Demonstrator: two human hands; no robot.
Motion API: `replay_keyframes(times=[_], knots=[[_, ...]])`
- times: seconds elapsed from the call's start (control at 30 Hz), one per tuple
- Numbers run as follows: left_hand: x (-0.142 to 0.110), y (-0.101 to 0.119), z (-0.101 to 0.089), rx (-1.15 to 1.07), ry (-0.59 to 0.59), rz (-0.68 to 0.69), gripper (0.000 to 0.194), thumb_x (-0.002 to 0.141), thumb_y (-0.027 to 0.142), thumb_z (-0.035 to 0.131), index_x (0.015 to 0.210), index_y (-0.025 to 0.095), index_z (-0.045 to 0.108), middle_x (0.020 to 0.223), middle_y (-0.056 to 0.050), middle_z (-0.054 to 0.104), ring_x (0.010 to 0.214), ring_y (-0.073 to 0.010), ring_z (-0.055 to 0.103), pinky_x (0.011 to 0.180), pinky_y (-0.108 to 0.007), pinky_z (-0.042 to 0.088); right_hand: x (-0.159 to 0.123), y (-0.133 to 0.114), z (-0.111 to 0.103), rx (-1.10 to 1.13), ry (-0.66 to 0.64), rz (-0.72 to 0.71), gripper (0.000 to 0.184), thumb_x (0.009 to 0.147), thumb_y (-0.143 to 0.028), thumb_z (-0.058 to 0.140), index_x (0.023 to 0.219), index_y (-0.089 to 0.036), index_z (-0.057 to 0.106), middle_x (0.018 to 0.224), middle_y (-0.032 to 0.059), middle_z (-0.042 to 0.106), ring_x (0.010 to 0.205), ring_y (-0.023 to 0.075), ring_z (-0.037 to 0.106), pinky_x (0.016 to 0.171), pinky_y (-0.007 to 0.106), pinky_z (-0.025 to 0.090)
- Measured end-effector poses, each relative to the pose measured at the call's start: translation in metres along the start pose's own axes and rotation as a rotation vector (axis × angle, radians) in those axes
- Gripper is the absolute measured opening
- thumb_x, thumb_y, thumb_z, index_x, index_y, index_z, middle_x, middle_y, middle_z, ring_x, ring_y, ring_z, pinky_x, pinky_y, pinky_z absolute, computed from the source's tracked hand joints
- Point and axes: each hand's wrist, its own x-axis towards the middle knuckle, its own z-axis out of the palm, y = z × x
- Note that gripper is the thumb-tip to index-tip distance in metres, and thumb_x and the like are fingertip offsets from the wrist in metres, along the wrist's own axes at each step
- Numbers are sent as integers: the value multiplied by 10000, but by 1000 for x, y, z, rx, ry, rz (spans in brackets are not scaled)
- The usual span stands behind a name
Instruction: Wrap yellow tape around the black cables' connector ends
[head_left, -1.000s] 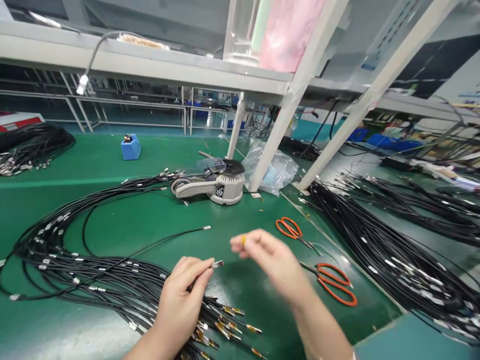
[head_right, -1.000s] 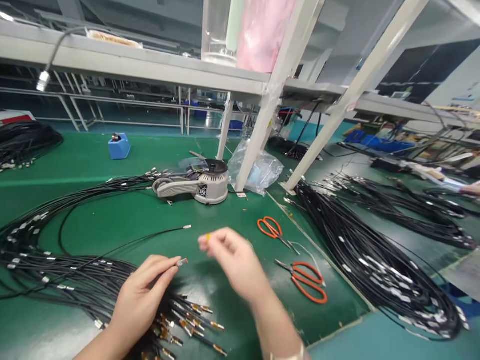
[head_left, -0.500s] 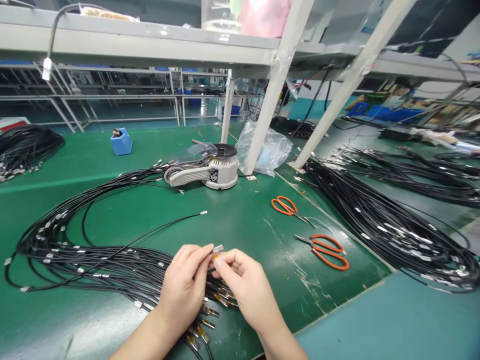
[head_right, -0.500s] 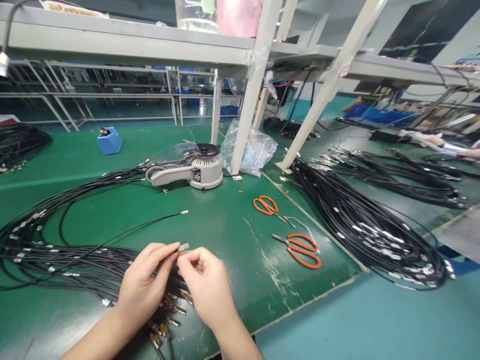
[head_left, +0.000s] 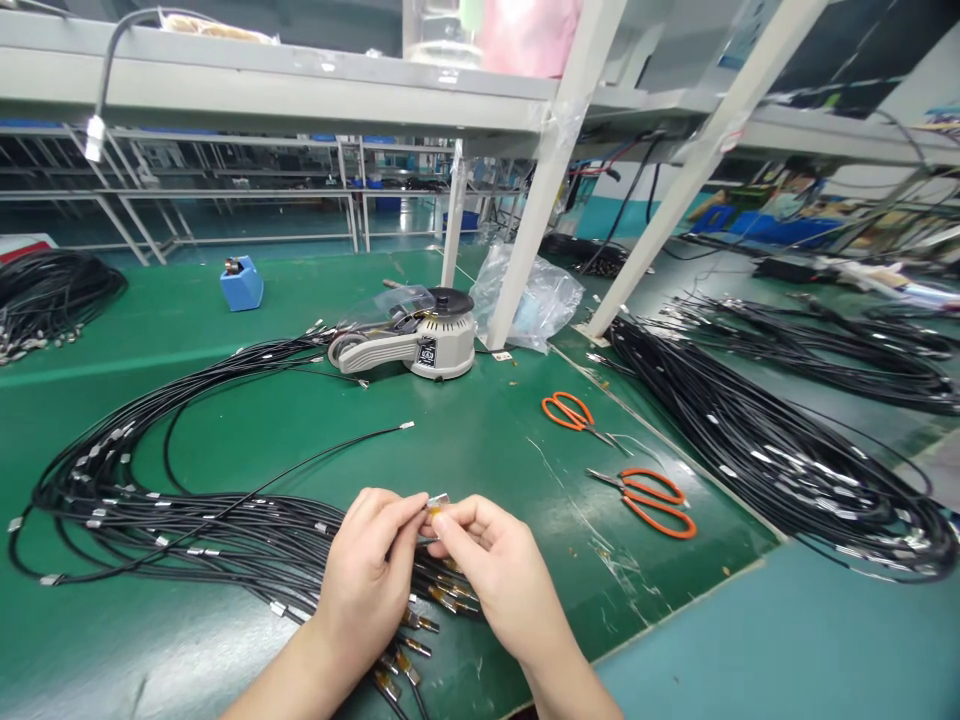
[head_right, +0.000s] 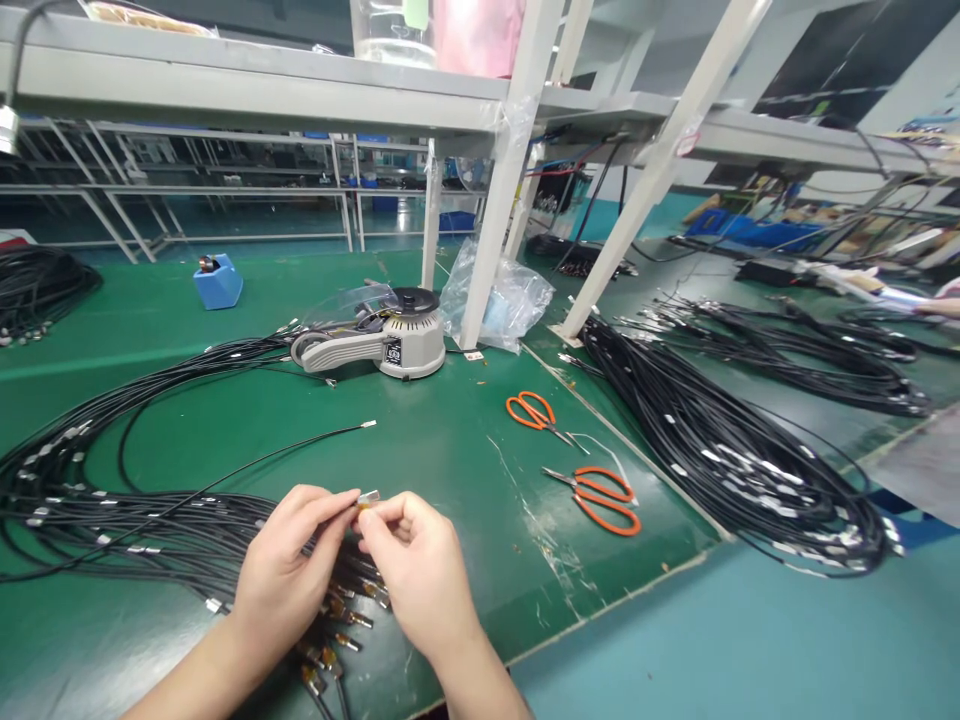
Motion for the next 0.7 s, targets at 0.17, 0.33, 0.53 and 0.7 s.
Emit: replay_keyframes(times=[0.17,0.33,0.53,0.7], knots=[[1,2,-2,-33,-16,-60,135,873,129,518,858,203,630,754,-10,615,721,-139,577,642,-265,485,-4,2,-4,55,65,-45,270,696,-433,718,677,-168,668,889,80,727,758,186,671,681,279,553],[-2,1,-2,69,-1,123,195,867,58,480,885,197,616,767,-21,613,731,-151,555,656,-279,466,-2,7,-2,138,156,-83,217,729,-401,703,767,-188,694,827,50,721,749,179,664,655,270,560],[-2,3,1,57,-36,57,178,862,76,495,913,193,619,779,-23,613,747,-150,560,674,-271,470,8,19,5,54,229,-198,123,764,-319,684,770,-196,679,702,9,691,667,156,644,658,258,532],[3,4,-1,-134,-160,-177,128,856,138,562,908,221,644,796,11,653,729,-123,601,655,-234,483,8,22,4,69,226,-243,134,768,-317,679,783,-185,672,698,15,687,659,156,643,650,260,529]])
